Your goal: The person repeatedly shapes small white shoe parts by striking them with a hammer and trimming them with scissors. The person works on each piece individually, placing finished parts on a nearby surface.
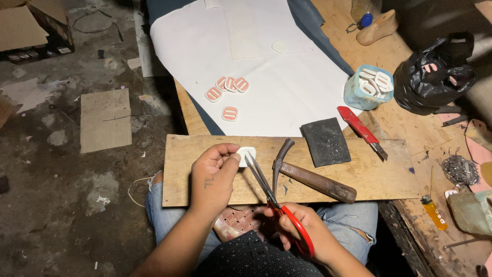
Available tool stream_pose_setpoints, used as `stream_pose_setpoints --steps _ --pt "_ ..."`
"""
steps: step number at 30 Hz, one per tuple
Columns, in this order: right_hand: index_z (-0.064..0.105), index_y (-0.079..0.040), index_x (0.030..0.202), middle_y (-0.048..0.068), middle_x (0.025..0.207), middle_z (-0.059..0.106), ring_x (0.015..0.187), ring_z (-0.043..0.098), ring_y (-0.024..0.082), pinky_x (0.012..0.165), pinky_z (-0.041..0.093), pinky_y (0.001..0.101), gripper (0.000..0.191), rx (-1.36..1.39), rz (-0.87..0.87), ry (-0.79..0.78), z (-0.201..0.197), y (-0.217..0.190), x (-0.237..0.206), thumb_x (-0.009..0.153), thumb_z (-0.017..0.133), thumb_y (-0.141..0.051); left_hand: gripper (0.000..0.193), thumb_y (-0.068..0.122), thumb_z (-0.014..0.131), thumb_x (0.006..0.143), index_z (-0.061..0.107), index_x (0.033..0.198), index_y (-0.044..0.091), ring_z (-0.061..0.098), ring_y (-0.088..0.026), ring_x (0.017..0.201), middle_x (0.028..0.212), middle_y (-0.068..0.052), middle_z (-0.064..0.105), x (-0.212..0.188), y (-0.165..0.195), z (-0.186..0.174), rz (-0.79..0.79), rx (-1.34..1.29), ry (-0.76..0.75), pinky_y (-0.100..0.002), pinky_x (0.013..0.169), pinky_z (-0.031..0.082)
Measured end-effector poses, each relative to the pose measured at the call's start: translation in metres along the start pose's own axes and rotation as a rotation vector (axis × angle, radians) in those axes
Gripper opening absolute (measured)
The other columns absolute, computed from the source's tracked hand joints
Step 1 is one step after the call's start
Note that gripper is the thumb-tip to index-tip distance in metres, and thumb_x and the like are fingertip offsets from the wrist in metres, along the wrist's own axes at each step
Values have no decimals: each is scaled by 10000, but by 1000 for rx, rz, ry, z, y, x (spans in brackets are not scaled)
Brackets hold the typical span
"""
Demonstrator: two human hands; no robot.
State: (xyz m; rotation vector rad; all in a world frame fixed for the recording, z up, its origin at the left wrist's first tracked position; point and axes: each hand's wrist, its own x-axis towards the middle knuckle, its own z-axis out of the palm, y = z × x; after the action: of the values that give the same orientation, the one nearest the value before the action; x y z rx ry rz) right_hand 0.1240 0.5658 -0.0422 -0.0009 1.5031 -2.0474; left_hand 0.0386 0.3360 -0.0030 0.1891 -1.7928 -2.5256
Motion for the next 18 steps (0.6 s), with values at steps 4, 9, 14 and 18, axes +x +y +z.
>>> stream_pose_setpoints --steps 4,9,14,18 --pt "728 14 1190 11 751 672 521 574 76 449 484 241 364 -95 114 118 -4 5 2 937 697 -246 193 -20 604 937 666 1107 -87 693 -118 843 965 -119 737 1 2 -2 -26 2 1 -229 769 547" --pt "733 -41 1172 7 698 644 499 557 69 449 468 235 309 -182 170 171 -11 10 4 919 711 -217 203 -17 599 933 670 1112 -83 688 -108 820 959 -110 738 2 6 -4 -38 24 7 -219 732 539" --pt "732 -6 1207 -39 861 694 697 586 19 604 482 203 307 -268 -12 86 -11 10 4 959 731 -187 214 -20 591 929 657 1124 -80 667 -99 770 928 -111 739 -1 9 -1 -26 74 27 -210 636 503" --pt "739 -41 1132 -25 654 624 484 524 54 445 419 230 294 -191 179 181 -6 2 1 895 729 -213 204 -18 595 933 654 1116 -87 688 -91 802 940 -105 743 0 11 -1 1 48 0 -191 683 534"
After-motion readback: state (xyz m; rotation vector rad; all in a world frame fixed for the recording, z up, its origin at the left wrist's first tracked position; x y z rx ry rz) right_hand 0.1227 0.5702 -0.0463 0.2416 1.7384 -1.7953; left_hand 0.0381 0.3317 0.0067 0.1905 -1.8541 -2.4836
